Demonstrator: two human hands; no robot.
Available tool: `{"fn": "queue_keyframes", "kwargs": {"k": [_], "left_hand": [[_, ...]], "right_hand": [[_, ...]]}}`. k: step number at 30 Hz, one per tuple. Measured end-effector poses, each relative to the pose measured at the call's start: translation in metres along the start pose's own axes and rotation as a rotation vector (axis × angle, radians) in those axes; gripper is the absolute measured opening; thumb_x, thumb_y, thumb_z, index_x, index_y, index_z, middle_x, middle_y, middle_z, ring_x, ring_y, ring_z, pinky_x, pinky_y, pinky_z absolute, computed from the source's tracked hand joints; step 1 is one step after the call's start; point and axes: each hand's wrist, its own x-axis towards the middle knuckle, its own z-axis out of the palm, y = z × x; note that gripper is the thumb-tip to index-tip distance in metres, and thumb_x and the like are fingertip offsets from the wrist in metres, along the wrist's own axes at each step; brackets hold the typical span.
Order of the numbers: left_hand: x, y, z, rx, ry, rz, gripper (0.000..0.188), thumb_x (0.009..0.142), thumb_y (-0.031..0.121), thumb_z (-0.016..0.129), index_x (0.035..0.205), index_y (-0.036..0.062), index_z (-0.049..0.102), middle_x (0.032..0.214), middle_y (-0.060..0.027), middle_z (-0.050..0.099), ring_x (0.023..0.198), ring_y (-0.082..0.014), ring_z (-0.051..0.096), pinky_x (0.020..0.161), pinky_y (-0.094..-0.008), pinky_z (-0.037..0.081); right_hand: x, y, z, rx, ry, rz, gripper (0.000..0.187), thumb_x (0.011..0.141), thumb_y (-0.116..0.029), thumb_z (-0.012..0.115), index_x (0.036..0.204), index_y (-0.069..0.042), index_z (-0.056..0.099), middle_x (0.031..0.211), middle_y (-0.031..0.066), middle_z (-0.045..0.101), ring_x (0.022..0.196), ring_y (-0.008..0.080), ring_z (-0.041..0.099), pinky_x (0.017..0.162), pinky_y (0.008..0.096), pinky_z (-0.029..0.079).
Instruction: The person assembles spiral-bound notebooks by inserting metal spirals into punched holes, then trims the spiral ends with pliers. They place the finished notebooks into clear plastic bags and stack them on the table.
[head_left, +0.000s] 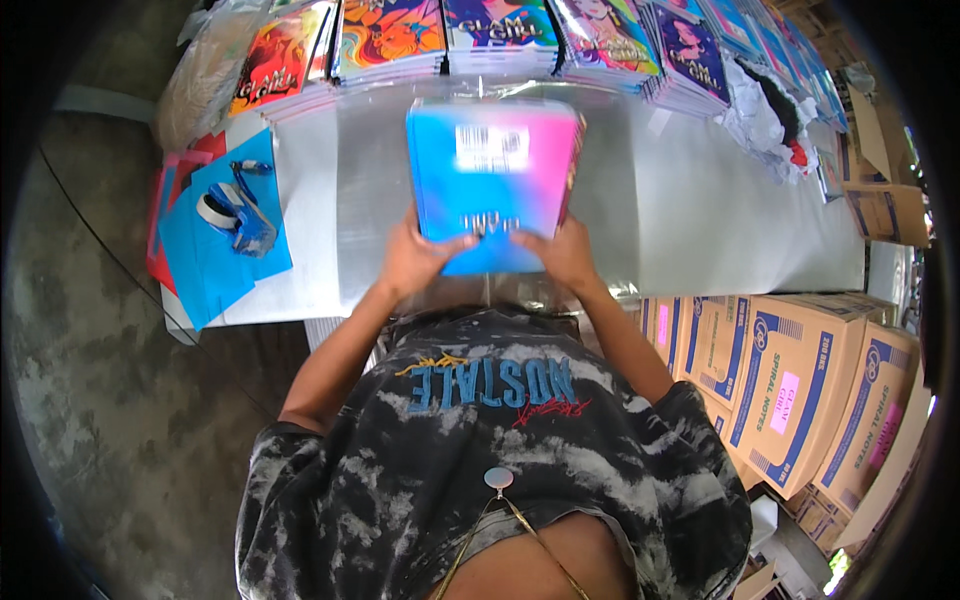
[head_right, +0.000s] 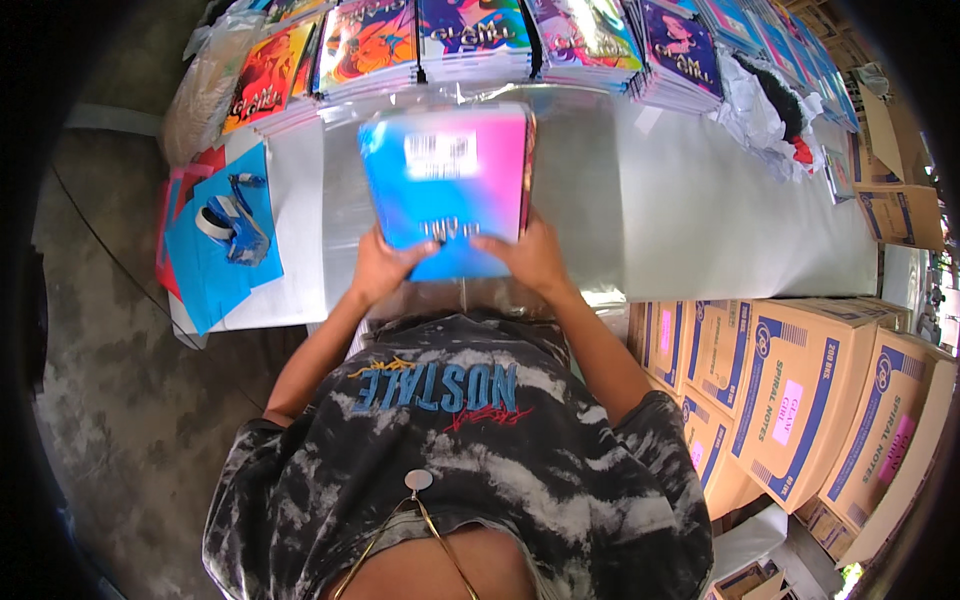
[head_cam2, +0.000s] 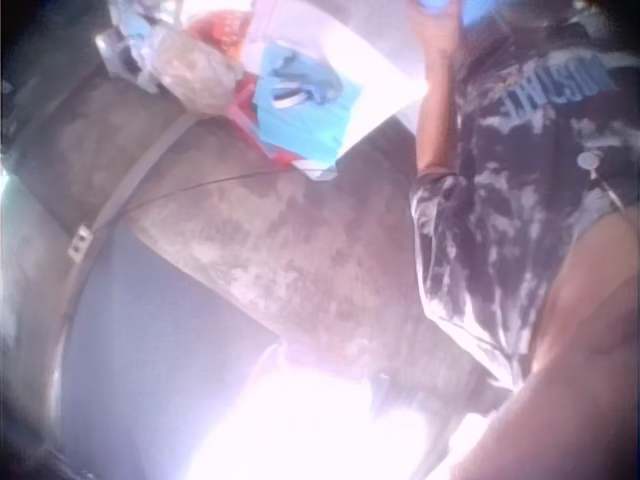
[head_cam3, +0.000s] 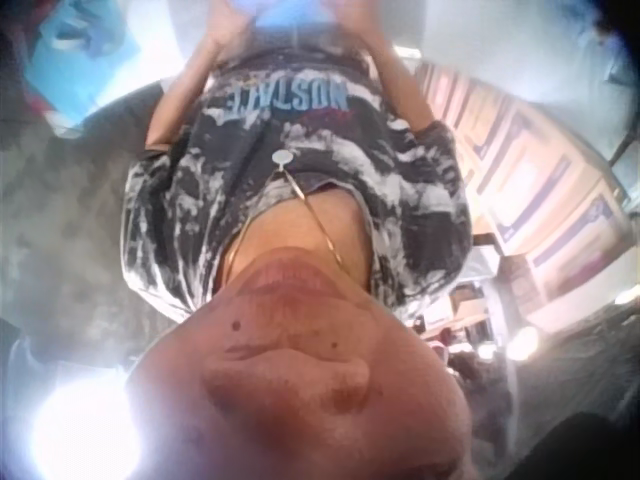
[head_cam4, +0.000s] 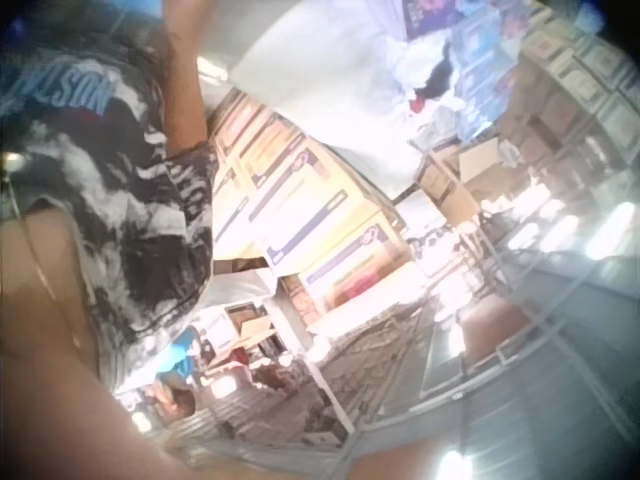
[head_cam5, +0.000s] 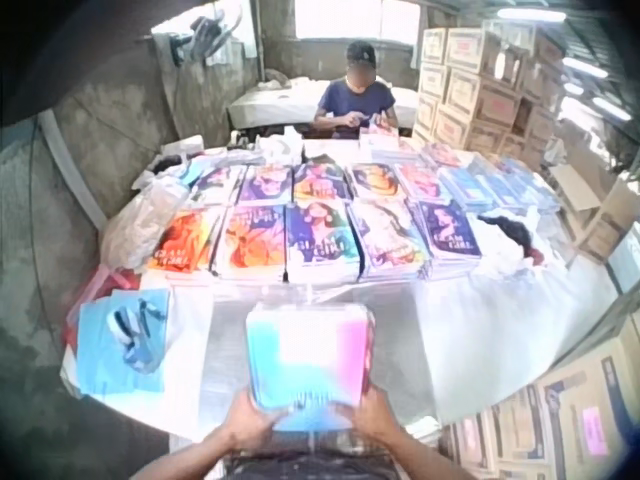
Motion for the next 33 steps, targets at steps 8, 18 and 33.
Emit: {"fn": "queue_keyframes", "kwargs": {"k": [8,18,33], "left_hand": [[0.05,0.003,-0.017,0.659,-0.207,-0.458,0.072,0.081,0.065,0.047,0.101,-0.0014,0.065,0.089,-0.0181,0.066,0.091,-0.0293,0.062,0.082,-0.0374,0.046],[0.062,-0.096,-0.014,1.058,0.722,-0.055,0.05,0.083,0.03,0.06,0.127,0.0096,0.049,0.142,-0.0159,0.031,0.133,-0.0391,0.018,0.106,-0.0503,0.017],[0.066,-0.066,-0.095,0.475,0.593,-0.271,0.028,0.079,0.034,0.068,0.089,0.0083,0.063,0.063,-0.0065,0.061,0.056,-0.017,0.055,0.054,-0.0307,0.041]], "right_hand": [[0.04,0.006,-0.009,-0.516,-0.05,0.38,0.072,0.078,-0.067,0.049,0.076,0.003,0.067,0.071,0.0221,0.064,0.072,0.0378,0.063,0.066,0.0448,0.047],[0.023,0.076,-0.022,-0.84,0.66,0.089,0.031,0.081,-0.018,0.06,0.111,-0.013,0.063,0.133,0.0103,0.046,0.134,0.0341,0.024,0.108,0.0521,0.01],[0.028,0.065,-0.106,-0.111,0.48,0.493,0.023,0.074,-0.017,0.072,0.089,0.0,0.068,0.073,0.007,0.063,0.064,0.0119,0.054,0.061,0.0269,0.045]]}}
